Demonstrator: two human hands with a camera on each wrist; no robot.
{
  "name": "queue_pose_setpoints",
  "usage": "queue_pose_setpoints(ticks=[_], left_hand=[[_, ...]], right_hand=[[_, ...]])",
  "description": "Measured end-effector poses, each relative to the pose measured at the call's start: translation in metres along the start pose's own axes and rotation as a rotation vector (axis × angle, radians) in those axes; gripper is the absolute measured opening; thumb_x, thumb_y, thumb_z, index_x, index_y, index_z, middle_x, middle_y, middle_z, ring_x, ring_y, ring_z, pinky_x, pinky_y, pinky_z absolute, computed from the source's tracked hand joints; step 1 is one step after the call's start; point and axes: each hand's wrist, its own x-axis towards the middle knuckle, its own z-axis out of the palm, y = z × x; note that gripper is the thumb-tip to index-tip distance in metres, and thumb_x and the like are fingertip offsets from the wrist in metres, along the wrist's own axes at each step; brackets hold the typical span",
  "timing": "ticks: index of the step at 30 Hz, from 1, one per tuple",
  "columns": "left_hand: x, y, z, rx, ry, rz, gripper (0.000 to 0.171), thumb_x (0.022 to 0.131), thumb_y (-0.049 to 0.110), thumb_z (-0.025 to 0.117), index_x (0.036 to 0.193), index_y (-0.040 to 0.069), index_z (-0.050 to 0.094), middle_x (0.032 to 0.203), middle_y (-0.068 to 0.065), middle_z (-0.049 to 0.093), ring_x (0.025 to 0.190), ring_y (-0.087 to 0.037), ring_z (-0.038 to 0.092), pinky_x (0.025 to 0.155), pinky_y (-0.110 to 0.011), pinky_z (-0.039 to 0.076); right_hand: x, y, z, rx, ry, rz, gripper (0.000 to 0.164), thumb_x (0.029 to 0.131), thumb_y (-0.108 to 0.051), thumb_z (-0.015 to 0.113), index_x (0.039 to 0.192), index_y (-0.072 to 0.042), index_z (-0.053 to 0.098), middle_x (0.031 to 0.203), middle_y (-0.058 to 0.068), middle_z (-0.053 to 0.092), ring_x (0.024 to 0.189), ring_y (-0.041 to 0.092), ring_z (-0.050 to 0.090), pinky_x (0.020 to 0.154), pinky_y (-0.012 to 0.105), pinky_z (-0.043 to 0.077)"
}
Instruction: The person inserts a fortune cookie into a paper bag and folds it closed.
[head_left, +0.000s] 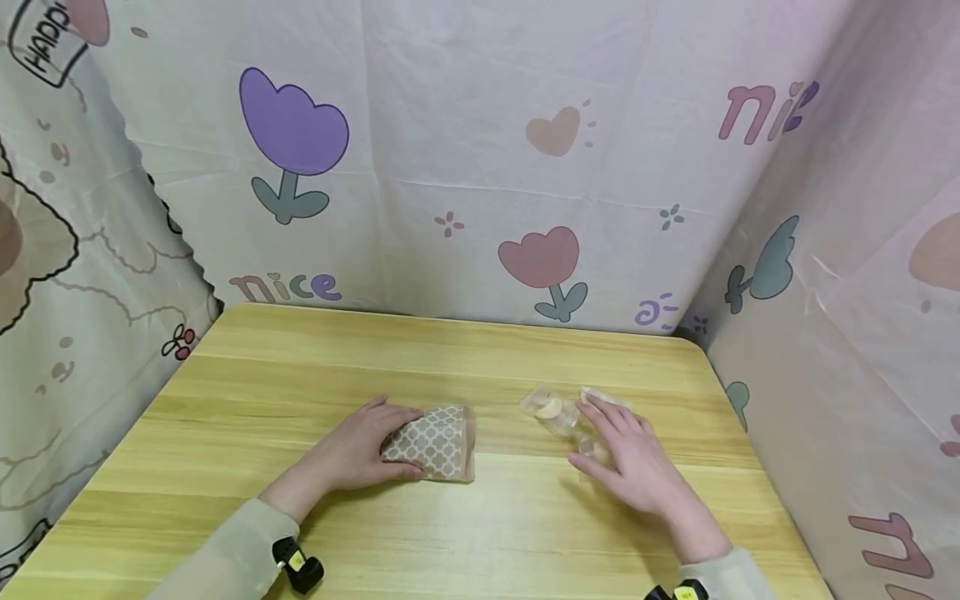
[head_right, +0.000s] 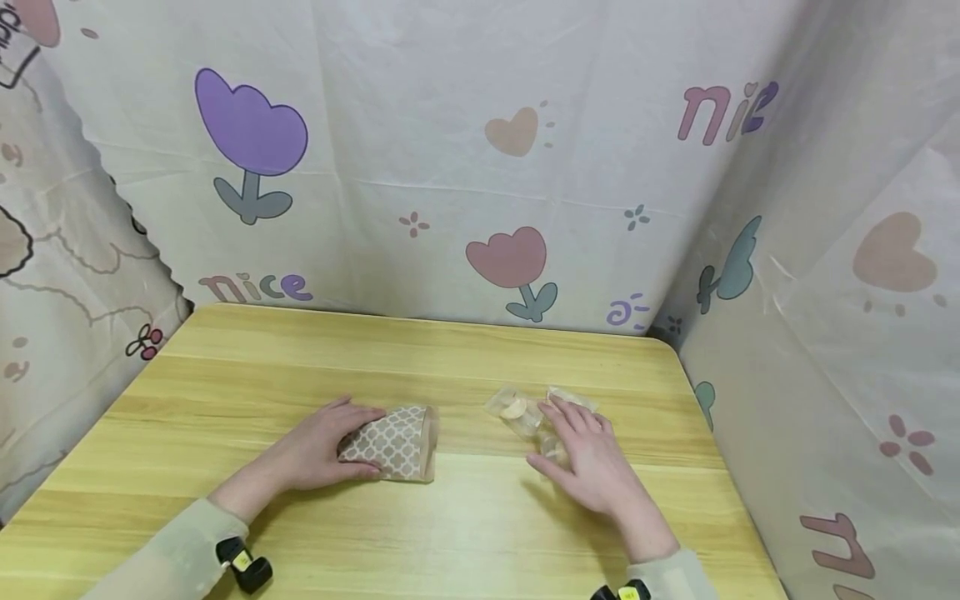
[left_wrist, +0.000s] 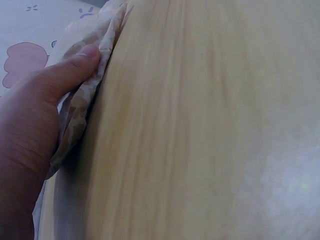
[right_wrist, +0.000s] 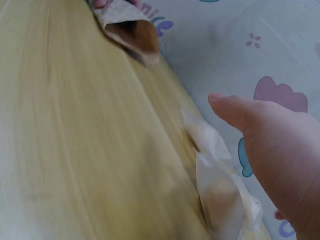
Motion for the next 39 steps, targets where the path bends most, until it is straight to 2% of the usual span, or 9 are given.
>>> queue_pose_setpoints(ticks=[3,13,22,27,39], left_hand=[[-0.002,0.0,0.0,0.0,0.005,-0.006,0.092,0.08,0.072,0.079,0.147,0.012,0.061,0.143,-0.001,0.065,0.135,-0.025,0.057,0.126,-0.056,0.026],[-0.009,-0.001,0.003,-0.003,0.021,-0.009,0.093,0.08,0.075,0.077,0.146,0.011,0.062,0.142,-0.002,0.066,0.134,-0.03,0.058,0.124,-0.059,0.028],[-0.005,-0.002,0.003,0.002,0.015,-0.009,0.094,0.08,0.075,0.077,0.147,0.011,0.061,0.143,-0.001,0.066,0.134,-0.027,0.058,0.125,-0.057,0.027],[-0.003,-0.002,0.002,0.005,0.013,-0.002,0.094,0.08,0.075,0.078,0.147,0.011,0.061,0.142,-0.002,0.066,0.133,-0.026,0.059,0.125,-0.056,0.027],[0.001,0.0,-0.001,0.008,-0.001,-0.003,0.092,0.081,0.072,0.08,0.147,0.011,0.061,0.143,-0.002,0.066,0.134,-0.026,0.058,0.125,-0.055,0.027]], right_hand=[[-0.003,0.003,0.001,-0.045,0.004,0.002,0.081,0.1,-0.061,0.064,0.163,-0.016,0.041,0.167,0.013,0.038,0.148,0.039,0.039,0.111,0.072,0.033],[-0.02,0.016,0.003,-0.029,-0.002,0.013,0.077,0.099,-0.055,0.07,0.159,-0.012,0.048,0.161,0.016,0.045,0.142,0.046,0.044,0.112,0.072,0.032],[-0.03,0.026,0.001,0.023,-0.015,0.033,0.075,0.099,-0.053,0.071,0.158,-0.013,0.049,0.157,0.012,0.05,0.142,0.037,0.046,0.116,0.067,0.03],[-0.034,0.031,0.003,0.019,-0.015,0.045,0.072,0.099,-0.055,0.071,0.154,-0.011,0.054,0.155,0.009,0.053,0.14,0.034,0.048,0.114,0.063,0.034],[-0.043,0.038,0.01,0.018,-0.002,0.076,0.056,0.101,-0.048,0.071,0.141,-0.009,0.065,0.14,0.008,0.063,0.132,0.036,0.055,0.11,0.064,0.039]])
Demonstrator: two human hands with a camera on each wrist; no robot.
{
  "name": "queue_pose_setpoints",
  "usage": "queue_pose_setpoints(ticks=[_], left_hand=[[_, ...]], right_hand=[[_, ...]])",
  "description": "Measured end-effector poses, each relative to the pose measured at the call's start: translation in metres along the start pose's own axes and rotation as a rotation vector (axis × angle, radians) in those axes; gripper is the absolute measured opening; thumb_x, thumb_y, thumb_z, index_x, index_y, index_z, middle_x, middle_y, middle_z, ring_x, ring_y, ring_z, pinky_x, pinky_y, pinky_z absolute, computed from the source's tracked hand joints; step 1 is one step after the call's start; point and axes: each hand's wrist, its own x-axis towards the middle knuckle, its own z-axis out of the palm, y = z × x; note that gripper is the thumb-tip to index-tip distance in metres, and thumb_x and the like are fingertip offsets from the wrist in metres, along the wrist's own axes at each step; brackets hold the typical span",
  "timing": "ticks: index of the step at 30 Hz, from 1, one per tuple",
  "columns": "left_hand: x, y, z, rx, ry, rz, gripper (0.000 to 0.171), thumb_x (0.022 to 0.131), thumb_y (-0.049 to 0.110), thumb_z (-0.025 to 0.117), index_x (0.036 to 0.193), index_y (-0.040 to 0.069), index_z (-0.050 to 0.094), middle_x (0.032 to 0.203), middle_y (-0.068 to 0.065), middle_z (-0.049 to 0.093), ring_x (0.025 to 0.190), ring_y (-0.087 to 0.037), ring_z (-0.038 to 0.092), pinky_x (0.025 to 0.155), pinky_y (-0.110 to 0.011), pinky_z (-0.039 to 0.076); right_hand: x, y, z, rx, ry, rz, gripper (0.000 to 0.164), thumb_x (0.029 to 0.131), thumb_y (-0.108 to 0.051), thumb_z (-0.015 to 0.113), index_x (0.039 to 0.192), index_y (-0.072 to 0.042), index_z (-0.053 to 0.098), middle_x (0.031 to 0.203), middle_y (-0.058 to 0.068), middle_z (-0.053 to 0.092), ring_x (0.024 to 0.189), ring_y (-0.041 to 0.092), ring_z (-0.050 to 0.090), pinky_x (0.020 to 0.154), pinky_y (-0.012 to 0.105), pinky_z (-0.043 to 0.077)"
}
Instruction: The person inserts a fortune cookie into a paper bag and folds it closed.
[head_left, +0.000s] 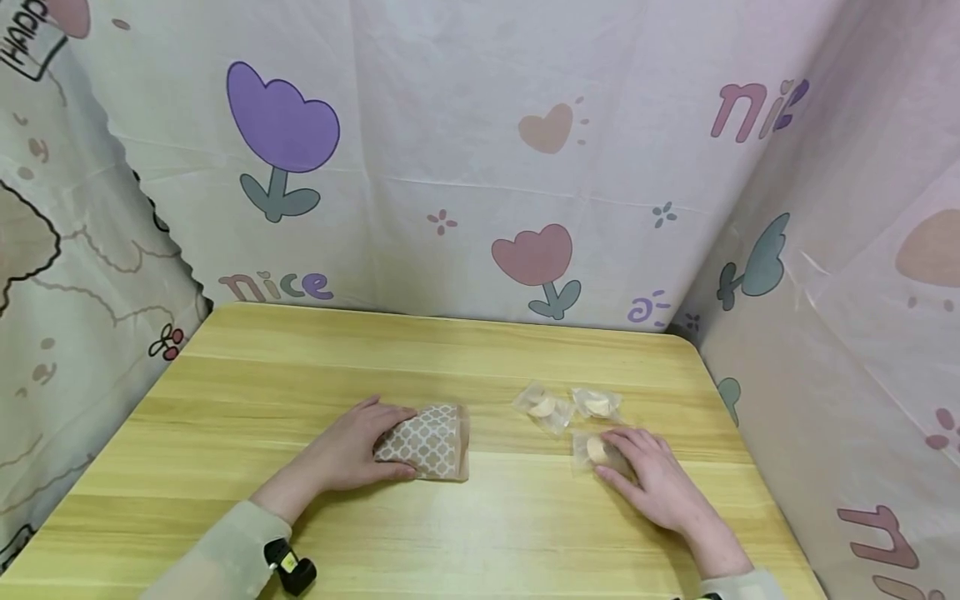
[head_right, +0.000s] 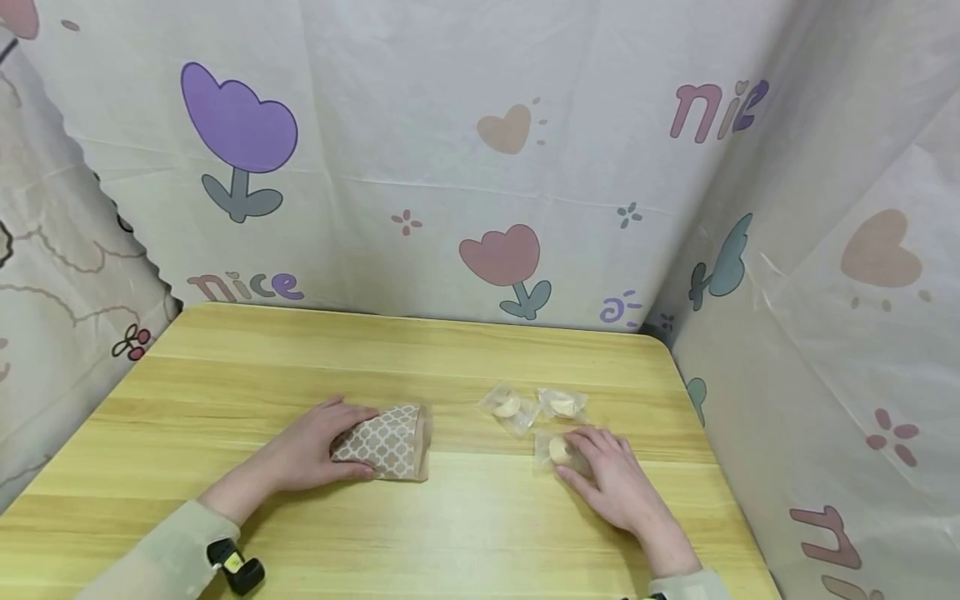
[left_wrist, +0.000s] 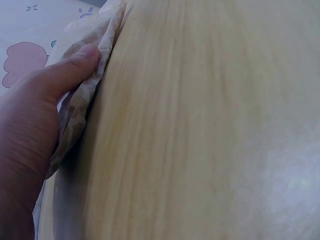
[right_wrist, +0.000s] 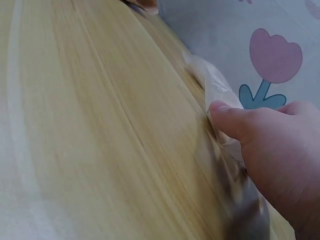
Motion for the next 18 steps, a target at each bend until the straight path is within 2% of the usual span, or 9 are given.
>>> queue_pose_setpoints(ticks=[5,11,18], left_hand=[[0.0,0.001,-0.001,0.0,-0.003,-0.006,0.092,0.081,0.072,0.079,0.148,0.011,0.061,0.143,-0.002,0.065,0.134,-0.026,0.058,0.125,-0.055,0.027],[0.001,0.002,0.0,-0.002,-0.005,-0.007,0.091,0.081,0.073,0.078,0.148,0.013,0.061,0.144,0.0,0.065,0.135,-0.025,0.057,0.126,-0.054,0.026],[0.0,0.001,0.0,-0.009,-0.002,-0.009,0.091,0.081,0.073,0.079,0.148,0.013,0.061,0.144,0.001,0.065,0.135,-0.024,0.057,0.126,-0.054,0.026]], right_hand=[[0.0,0.001,0.002,0.015,0.013,0.009,0.059,0.098,-0.049,0.074,0.141,-0.008,0.065,0.134,0.004,0.064,0.129,0.033,0.056,0.11,0.062,0.04],[0.001,-0.002,0.002,0.027,0.037,-0.012,0.052,0.096,-0.046,0.079,0.13,-0.008,0.072,0.122,-0.005,0.062,0.115,0.018,0.056,0.101,0.051,0.046],[0.008,-0.011,0.0,0.04,0.074,-0.06,0.046,0.094,-0.043,0.081,0.126,-0.011,0.074,0.121,-0.008,0.061,0.108,0.012,0.054,0.095,0.044,0.046]])
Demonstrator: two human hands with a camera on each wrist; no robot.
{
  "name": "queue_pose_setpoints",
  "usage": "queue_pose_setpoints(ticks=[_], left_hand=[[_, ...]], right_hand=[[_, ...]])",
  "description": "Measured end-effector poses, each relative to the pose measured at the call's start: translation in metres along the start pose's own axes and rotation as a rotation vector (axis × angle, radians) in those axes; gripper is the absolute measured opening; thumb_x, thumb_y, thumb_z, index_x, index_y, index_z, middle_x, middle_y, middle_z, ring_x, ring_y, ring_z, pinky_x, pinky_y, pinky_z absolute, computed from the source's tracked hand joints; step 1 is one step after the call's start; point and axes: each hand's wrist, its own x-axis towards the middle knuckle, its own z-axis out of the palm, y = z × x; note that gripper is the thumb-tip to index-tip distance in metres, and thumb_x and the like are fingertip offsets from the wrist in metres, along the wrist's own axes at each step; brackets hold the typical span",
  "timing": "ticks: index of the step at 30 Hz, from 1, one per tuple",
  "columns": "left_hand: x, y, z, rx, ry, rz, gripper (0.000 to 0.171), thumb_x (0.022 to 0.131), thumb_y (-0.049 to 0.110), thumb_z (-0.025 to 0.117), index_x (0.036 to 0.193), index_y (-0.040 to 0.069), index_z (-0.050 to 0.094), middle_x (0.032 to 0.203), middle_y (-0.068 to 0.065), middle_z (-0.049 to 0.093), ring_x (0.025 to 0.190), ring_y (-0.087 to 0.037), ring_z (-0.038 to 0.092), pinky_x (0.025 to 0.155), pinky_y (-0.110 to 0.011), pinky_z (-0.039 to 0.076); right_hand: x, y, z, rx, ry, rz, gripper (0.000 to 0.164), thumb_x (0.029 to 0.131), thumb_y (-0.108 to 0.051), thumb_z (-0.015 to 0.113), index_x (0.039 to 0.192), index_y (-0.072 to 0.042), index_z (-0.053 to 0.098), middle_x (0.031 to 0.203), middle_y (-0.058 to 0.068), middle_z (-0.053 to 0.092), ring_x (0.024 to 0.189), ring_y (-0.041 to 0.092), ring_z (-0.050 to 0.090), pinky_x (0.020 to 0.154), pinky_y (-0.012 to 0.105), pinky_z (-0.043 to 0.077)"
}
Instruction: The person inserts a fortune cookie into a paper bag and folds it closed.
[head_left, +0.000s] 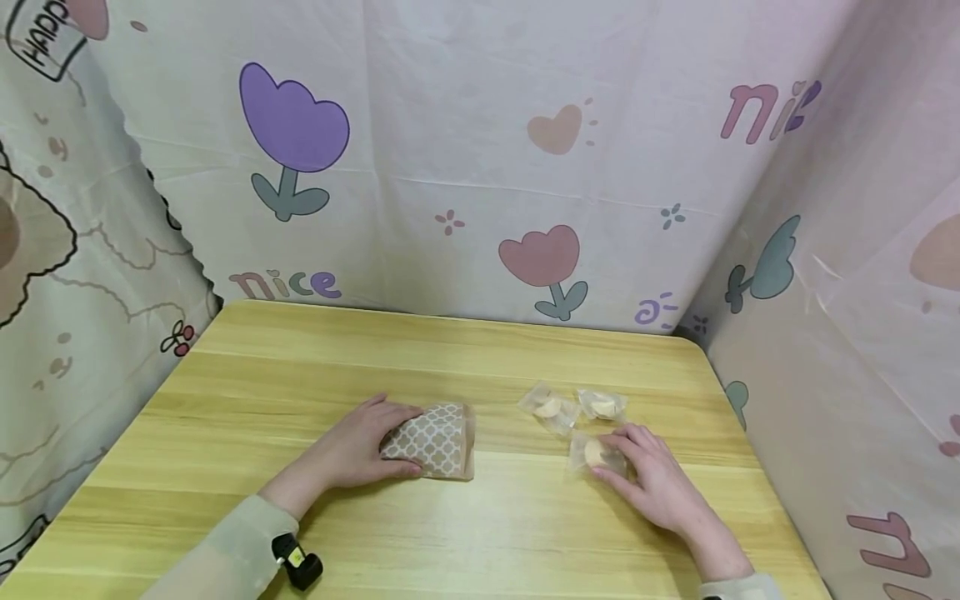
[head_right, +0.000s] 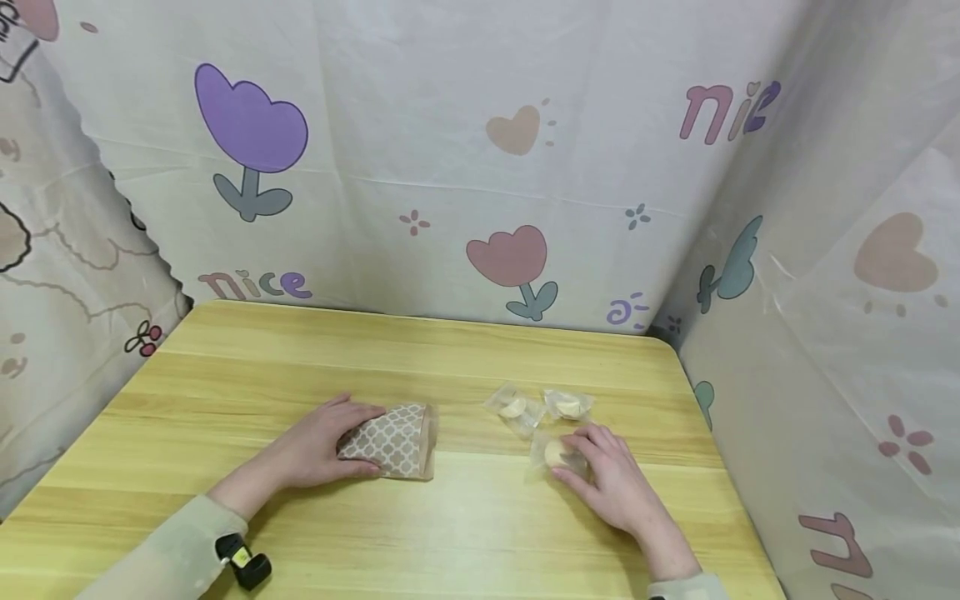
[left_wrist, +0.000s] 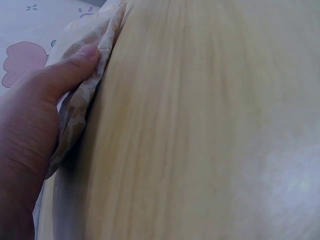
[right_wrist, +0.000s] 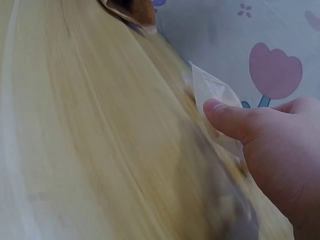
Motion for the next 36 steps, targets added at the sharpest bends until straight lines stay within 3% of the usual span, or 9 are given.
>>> queue_pose_setpoints(ticks=[8,18,28,36], left_hand=[[0.0,-0.001,0.001,-0.005,-0.001,0.001,0.091,0.081,0.073,0.078,0.148,0.014,0.061,0.145,0.001,0.064,0.136,-0.025,0.056,0.126,-0.053,0.026],[0.0,0.0,0.001,-0.015,0.0,-0.003,0.091,0.081,0.072,0.079,0.148,0.013,0.061,0.145,0.0,0.064,0.136,-0.026,0.056,0.126,-0.055,0.026],[-0.001,-0.003,0.001,-0.023,-0.008,-0.006,0.095,0.081,0.073,0.079,0.151,0.013,0.058,0.149,-0.001,0.062,0.138,-0.025,0.055,0.126,-0.054,0.025],[-0.002,-0.002,0.002,-0.03,-0.001,-0.005,0.095,0.081,0.071,0.08,0.151,0.011,0.057,0.149,-0.002,0.061,0.138,-0.025,0.055,0.127,-0.054,0.024]], right_hand=[[0.01,-0.01,0.001,0.026,-0.001,-0.028,0.047,0.094,-0.043,0.081,0.125,-0.009,0.074,0.12,-0.009,0.062,0.109,0.011,0.055,0.099,0.041,0.044],[0.024,-0.02,0.01,0.049,-0.003,-0.07,0.049,0.094,-0.047,0.08,0.127,-0.012,0.073,0.124,-0.007,0.064,0.116,0.018,0.058,0.105,0.048,0.046],[0.039,-0.035,0.018,0.033,-0.015,-0.098,0.05,0.095,-0.05,0.077,0.128,-0.011,0.073,0.118,-0.008,0.063,0.114,0.017,0.057,0.106,0.048,0.047],[0.054,-0.045,0.026,0.047,-0.037,-0.137,0.051,0.098,-0.05,0.074,0.129,-0.01,0.072,0.122,-0.005,0.064,0.116,0.018,0.058,0.118,0.053,0.037]])
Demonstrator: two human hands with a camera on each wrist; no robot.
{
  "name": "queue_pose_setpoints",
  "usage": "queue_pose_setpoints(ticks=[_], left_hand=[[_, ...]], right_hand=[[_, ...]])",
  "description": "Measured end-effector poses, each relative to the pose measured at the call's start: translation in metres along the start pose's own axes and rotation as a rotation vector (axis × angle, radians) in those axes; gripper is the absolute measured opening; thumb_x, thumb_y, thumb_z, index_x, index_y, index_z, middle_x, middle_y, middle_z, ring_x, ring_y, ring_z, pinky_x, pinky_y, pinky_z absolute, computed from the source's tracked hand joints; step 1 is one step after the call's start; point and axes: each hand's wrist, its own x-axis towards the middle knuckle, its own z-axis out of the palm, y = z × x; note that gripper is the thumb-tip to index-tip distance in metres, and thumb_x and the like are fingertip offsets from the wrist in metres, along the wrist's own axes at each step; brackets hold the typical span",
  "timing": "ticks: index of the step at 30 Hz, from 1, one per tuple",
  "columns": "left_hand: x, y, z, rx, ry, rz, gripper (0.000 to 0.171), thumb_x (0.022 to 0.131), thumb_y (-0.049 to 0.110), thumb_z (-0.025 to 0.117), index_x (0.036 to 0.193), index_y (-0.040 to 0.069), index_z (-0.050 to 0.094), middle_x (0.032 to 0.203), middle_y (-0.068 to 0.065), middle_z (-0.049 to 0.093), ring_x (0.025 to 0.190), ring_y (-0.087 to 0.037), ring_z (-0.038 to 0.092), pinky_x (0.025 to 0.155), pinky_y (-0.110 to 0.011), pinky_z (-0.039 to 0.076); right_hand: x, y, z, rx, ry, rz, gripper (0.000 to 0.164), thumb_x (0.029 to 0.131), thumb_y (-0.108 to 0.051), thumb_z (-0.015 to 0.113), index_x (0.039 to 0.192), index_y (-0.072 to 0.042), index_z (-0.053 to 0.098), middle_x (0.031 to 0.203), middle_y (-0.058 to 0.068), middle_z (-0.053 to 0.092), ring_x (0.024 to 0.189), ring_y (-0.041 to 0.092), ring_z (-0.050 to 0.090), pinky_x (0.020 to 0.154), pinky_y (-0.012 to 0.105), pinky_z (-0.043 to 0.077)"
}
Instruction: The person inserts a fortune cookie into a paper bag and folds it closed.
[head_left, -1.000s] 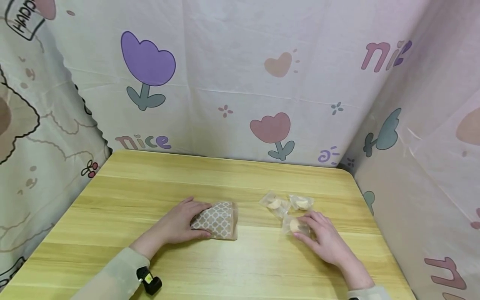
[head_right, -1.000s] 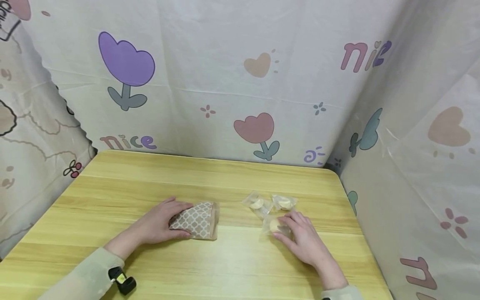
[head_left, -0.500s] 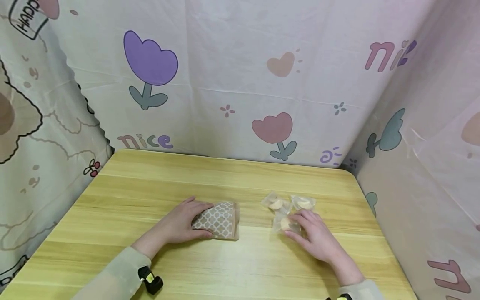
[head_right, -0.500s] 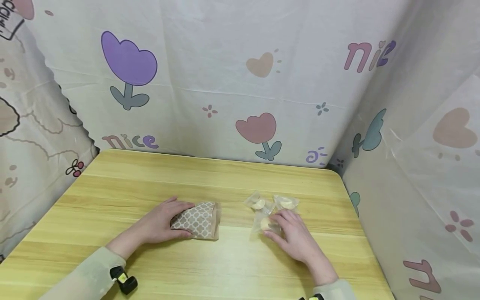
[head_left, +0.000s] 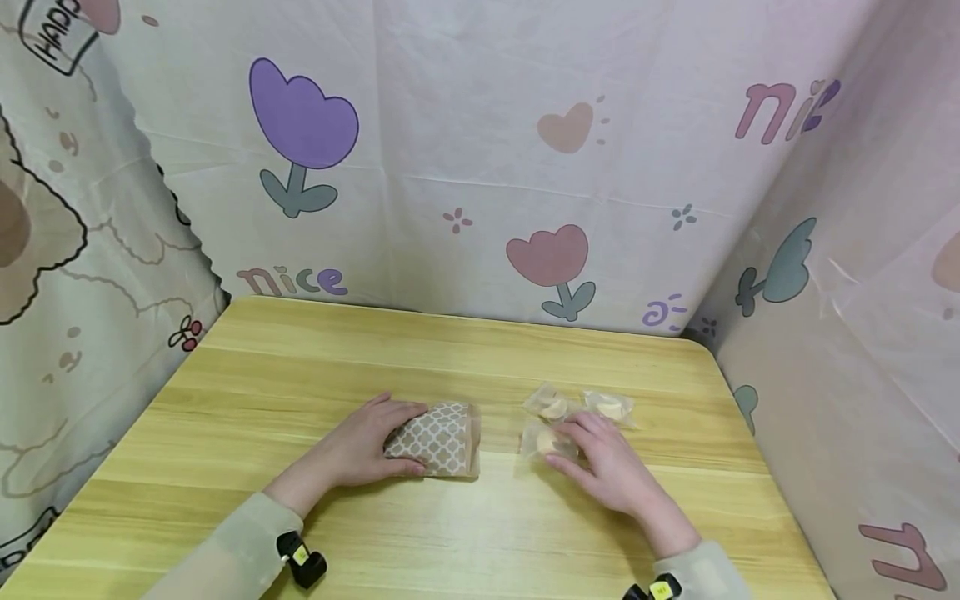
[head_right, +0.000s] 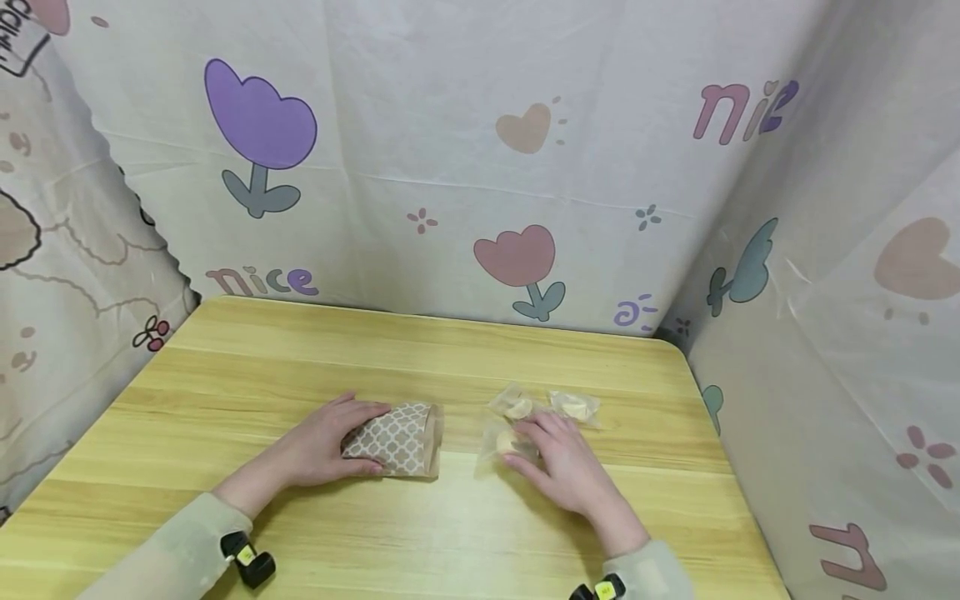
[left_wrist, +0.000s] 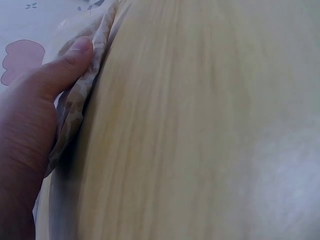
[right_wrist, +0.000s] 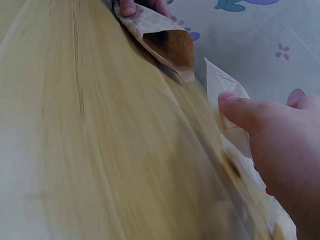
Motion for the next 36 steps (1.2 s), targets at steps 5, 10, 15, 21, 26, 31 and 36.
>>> queue_pose_setpoints(ticks=[5,10,15,21,26,31,36], left_hand=[[0.001,-0.001,0.002,-0.001,0.007,0.012,0.095,0.081,0.071,0.08,0.151,0.011,0.058,0.148,-0.002,0.062,0.138,-0.023,0.055,0.127,-0.053,0.024],[0.001,-0.001,0.002,0.0,0.013,0.015,0.095,0.081,0.072,0.08,0.15,0.01,0.058,0.148,-0.002,0.062,0.137,-0.024,0.056,0.127,-0.054,0.024],[0.0,-0.001,0.001,0.004,0.008,0.016,0.095,0.081,0.072,0.079,0.151,0.01,0.058,0.148,-0.003,0.062,0.138,-0.024,0.055,0.127,-0.053,0.024],[0.001,-0.002,0.001,0.004,0.003,0.02,0.096,0.081,0.071,0.08,0.152,0.01,0.057,0.149,-0.003,0.061,0.138,-0.024,0.055,0.127,-0.053,0.023],[0.002,-0.002,0.001,0.009,0.005,0.029,0.095,0.082,0.071,0.079,0.152,0.01,0.057,0.15,-0.003,0.061,0.138,-0.024,0.055,0.127,-0.054,0.024],[0.002,-0.001,0.001,0.013,0.026,0.048,0.096,0.082,0.072,0.079,0.15,0.009,0.058,0.148,-0.005,0.062,0.136,-0.027,0.057,0.125,-0.058,0.027],[0.001,-0.002,0.002,0.015,0.015,0.034,0.096,0.082,0.073,0.078,0.151,0.01,0.057,0.149,-0.004,0.061,0.138,-0.025,0.056,0.126,-0.056,0.026]], right_hand=[[0.011,-0.005,0.004,-0.005,-0.018,-0.005,0.052,0.1,-0.053,0.07,0.131,-0.012,0.071,0.121,-0.005,0.064,0.113,0.015,0.057,0.112,0.05,0.044],[0.021,-0.01,0.009,-0.008,-0.037,-0.013,0.053,0.101,-0.055,0.067,0.133,-0.013,0.071,0.12,-0.006,0.064,0.113,0.014,0.057,0.108,0.047,0.047],[0.029,-0.017,0.014,-0.013,-0.039,-0.019,0.053,0.101,-0.054,0.067,0.133,-0.012,0.07,0.122,-0.004,0.064,0.116,0.017,0.058,0.107,0.047,0.049],[0.04,-0.026,0.018,0.003,-0.045,-0.026,0.053,0.101,-0.053,0.068,0.133,-0.011,0.07,0.123,-0.003,0.064,0.116,0.019,0.058,0.104,0.047,0.05],[0.047,-0.032,0.022,0.006,-0.075,-0.024,0.053,0.1,-0.052,0.07,0.133,-0.011,0.07,0.12,-0.004,0.063,0.113,0.017,0.057,0.101,0.043,0.05],[0.052,-0.036,0.028,0.005,-0.081,-0.047,0.051,0.1,-0.05,0.071,0.132,-0.011,0.07,0.119,-0.003,0.063,0.111,0.017,0.058,0.101,0.042,0.051],[0.055,-0.038,0.034,-0.007,-0.093,-0.066,0.051,0.101,-0.052,0.069,0.133,-0.011,0.07,0.121,-0.002,0.064,0.114,0.018,0.057,0.104,0.042,0.05]])
